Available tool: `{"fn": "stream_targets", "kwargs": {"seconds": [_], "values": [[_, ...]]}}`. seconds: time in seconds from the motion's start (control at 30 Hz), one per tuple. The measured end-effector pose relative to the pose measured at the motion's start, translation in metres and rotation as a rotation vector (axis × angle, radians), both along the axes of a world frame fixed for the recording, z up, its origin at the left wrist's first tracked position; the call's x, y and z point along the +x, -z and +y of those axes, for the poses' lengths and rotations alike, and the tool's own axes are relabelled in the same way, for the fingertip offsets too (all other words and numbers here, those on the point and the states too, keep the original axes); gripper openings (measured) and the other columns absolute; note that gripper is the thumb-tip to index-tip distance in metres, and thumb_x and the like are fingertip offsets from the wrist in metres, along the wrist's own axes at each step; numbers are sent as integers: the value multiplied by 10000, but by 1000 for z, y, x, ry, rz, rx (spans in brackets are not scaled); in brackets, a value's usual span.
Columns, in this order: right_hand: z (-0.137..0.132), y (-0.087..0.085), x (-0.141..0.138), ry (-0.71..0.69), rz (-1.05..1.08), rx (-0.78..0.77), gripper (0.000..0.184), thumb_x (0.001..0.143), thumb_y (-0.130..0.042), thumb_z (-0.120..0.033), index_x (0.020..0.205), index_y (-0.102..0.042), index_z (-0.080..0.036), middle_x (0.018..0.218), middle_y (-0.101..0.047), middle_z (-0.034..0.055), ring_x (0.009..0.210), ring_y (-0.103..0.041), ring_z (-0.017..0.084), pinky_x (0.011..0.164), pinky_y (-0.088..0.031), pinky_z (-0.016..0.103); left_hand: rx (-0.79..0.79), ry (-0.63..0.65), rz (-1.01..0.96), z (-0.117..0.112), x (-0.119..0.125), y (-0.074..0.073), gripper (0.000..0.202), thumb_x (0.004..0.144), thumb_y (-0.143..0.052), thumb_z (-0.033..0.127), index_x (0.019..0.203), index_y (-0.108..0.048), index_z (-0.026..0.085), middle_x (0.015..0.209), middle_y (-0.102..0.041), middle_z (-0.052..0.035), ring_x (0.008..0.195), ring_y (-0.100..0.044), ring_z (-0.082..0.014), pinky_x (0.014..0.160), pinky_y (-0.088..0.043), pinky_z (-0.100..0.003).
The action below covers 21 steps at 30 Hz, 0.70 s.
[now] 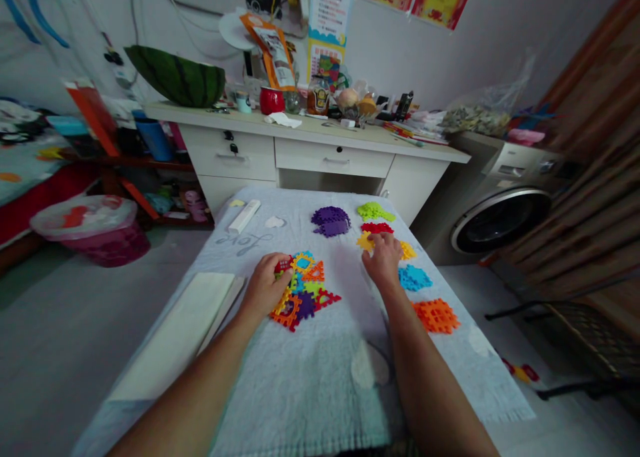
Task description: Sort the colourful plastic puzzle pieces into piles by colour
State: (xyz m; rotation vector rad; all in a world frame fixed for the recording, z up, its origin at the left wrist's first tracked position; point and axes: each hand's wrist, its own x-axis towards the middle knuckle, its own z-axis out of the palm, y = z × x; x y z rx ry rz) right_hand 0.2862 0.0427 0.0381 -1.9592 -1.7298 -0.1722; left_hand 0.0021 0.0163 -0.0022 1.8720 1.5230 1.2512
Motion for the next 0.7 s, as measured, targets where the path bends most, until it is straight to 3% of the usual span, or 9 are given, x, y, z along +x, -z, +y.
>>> {"fn": "stream_targets", "kwargs": {"seconds": [0.17,0.43,0.7], "values": [[1,-11,33,213,16,-60,373,784,-567,-233,1151,-628,-201,1267,-511,144,1147,-433,337,971,-311,480,2,7,13,3,0,5,251,790,-536,314,1001,-623,211,1084,-619,-62,1068,-586,-227,1013,-451,-404],[-1,-4,26,124,-60,-192,323,816,-576,-220,1128,-657,-238,1261,-553,130,1213,-406,346,1016,-253,519,6,1,6,2,0,5,241,788,-542,307,995,-627,218,1082,-620,-57,1069,-590,-227,1016,-455,-404],[-4,-6,21,212,-144,-288,363,857,-542,-246,1204,-648,-223,1297,-547,142,1241,-387,342,1028,-245,534,-3,5,13,2,-1,3,246,775,-546,311,979,-634,206,1078,-622,-63,1069,-584,-229,1013,-451,-405]]}}
